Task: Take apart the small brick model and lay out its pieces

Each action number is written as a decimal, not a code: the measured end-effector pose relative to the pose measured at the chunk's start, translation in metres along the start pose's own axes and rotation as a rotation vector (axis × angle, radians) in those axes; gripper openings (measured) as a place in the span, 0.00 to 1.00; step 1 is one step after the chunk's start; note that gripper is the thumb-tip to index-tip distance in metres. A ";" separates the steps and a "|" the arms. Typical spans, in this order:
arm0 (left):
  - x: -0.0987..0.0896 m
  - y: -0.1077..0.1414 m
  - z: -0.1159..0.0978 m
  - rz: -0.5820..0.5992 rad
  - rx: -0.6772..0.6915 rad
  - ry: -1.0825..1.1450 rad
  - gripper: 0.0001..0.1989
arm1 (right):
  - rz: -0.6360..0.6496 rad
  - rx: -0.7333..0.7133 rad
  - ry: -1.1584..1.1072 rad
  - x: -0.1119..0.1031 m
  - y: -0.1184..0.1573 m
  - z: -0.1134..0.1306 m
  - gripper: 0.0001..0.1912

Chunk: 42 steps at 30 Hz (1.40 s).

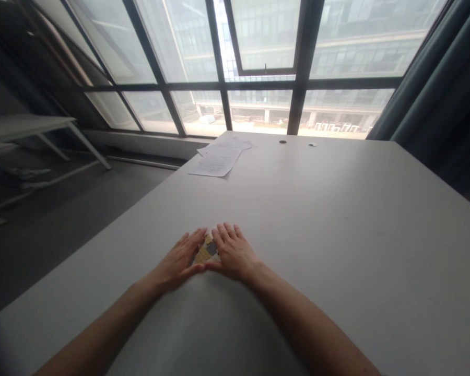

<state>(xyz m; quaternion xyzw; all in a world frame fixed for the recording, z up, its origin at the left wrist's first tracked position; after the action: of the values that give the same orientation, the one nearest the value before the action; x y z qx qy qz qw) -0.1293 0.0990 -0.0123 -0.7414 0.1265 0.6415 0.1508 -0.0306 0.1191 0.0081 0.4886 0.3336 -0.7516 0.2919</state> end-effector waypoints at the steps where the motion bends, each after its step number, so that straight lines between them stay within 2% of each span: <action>1: -0.002 0.004 0.004 -0.012 -0.004 -0.001 0.47 | -0.014 -0.005 -0.006 -0.001 -0.004 0.000 0.43; 4: -0.006 0.008 0.007 -0.046 -0.014 -0.017 0.51 | -0.059 0.076 0.001 -0.007 0.000 -0.012 0.44; 8: -0.008 -0.004 0.000 -0.061 -0.029 -0.025 0.48 | -0.049 0.250 0.069 -0.012 0.039 -0.028 0.47; 11: -0.006 -0.020 -0.005 -0.061 -0.047 -0.020 0.44 | 0.012 0.307 0.094 -0.009 0.067 -0.030 0.39; 13: -0.005 -0.029 -0.008 -0.062 -0.060 -0.021 0.40 | 0.030 0.300 0.102 -0.007 0.075 -0.028 0.32; 17: -0.004 -0.037 -0.012 -0.081 -0.057 -0.021 0.33 | -0.003 0.268 0.109 -0.006 0.062 -0.029 0.26; 23: -0.006 -0.036 -0.012 -0.110 -0.082 -0.018 0.27 | -0.043 0.262 0.099 -0.002 0.018 -0.037 0.25; 26: -0.009 -0.034 -0.012 -0.128 -0.095 -0.002 0.27 | -0.049 0.255 0.075 -0.004 0.007 -0.040 0.25; 31: -0.011 -0.029 -0.023 -0.129 -0.039 0.022 0.39 | -0.108 0.347 0.070 -0.022 0.029 -0.051 0.25; 34: -0.007 -0.030 -0.035 -0.110 -0.015 0.027 0.43 | -0.088 0.330 0.080 -0.027 0.047 -0.047 0.22; 38: -0.006 -0.040 -0.042 -0.133 -0.090 0.018 0.37 | -0.051 0.288 0.081 -0.019 0.052 -0.039 0.23; 42: -0.006 -0.049 -0.046 -0.155 -0.099 0.012 0.29 | -0.054 0.259 0.077 -0.011 0.037 -0.036 0.24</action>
<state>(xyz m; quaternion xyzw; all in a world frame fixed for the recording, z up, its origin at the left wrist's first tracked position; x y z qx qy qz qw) -0.0698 0.1260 0.0026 -0.7593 0.0377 0.6290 0.1623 0.0215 0.1262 -0.0005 0.5417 0.2578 -0.7765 0.1929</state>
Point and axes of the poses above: each hand's wrist, its own y-axis away from the middle knuckle, its own x-axis out of the palm, z = x × y, the point moved 10 cm from there along -y, towards the middle knuckle, and after that the axes turned 2 degrees about -x, right-handed, at the moved point
